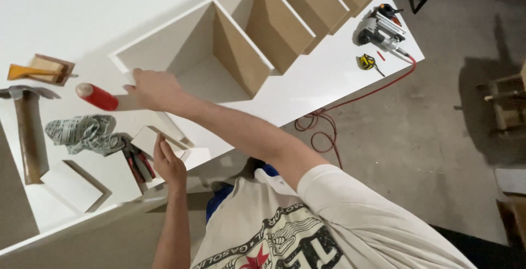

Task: Aligning a side panel onto a wooden shelf structure and securing it with clamps.

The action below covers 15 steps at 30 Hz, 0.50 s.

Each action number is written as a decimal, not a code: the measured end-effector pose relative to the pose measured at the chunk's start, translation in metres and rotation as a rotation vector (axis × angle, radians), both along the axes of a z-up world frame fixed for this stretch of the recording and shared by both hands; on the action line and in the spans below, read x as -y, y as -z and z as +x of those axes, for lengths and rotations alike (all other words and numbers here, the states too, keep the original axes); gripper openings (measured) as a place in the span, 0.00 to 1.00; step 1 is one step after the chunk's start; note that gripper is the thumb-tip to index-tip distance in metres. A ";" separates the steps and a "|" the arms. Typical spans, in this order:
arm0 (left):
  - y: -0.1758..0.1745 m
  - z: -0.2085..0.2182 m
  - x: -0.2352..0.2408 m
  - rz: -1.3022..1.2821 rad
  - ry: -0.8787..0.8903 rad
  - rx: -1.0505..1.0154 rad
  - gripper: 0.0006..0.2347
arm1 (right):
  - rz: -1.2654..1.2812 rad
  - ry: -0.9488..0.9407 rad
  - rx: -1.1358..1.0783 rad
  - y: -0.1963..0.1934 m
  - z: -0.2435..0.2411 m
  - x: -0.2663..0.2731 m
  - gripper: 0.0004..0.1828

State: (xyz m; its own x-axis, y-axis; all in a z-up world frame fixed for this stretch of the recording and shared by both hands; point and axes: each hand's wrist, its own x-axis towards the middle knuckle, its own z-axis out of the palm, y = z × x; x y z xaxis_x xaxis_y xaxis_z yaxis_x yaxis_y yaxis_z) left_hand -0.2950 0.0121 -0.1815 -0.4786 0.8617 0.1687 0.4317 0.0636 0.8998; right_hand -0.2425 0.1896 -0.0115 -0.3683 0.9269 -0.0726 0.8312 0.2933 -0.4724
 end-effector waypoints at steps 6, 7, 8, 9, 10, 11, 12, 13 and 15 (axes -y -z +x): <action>-0.026 0.012 -0.017 0.231 0.026 -0.190 0.22 | -0.110 -0.032 -0.169 -0.111 0.073 0.034 0.56; -0.026 0.012 -0.021 0.256 -0.024 -0.328 0.21 | -0.030 -0.023 -0.280 -0.107 0.100 0.038 0.45; -0.026 0.013 -0.025 0.282 -0.073 -0.465 0.21 | 0.052 -0.015 -0.391 -0.103 0.127 0.043 0.34; -0.018 0.014 -0.026 0.289 -0.070 -0.463 0.21 | 0.058 -0.012 -0.389 -0.095 0.164 0.038 0.34; -0.010 0.015 -0.027 0.327 -0.123 -0.504 0.13 | 0.113 0.105 -0.419 -0.086 0.201 0.032 0.24; -0.002 0.015 -0.028 0.363 -0.182 -0.551 0.07 | 0.164 0.217 -0.453 -0.077 0.237 0.025 0.14; -0.005 0.018 -0.024 0.367 -0.184 -0.554 0.07 | 0.167 0.215 -0.457 -0.072 0.285 0.007 0.14; -0.008 0.020 -0.019 0.223 -0.144 -0.513 0.10 | 0.211 0.246 -0.399 -0.066 0.330 -0.013 0.06; -0.025 0.026 -0.011 0.084 -0.116 -0.474 0.14 | 0.258 0.267 -0.349 -0.046 0.425 -0.062 0.14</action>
State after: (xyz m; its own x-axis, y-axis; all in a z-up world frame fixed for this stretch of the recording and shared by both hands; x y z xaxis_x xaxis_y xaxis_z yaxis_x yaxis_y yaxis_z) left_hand -0.2692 0.0236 -0.1564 -0.4243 0.7812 0.4579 0.7892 0.0711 0.6100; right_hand 0.1823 0.2513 0.0343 -0.0774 0.9636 0.2560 0.6983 0.2357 -0.6759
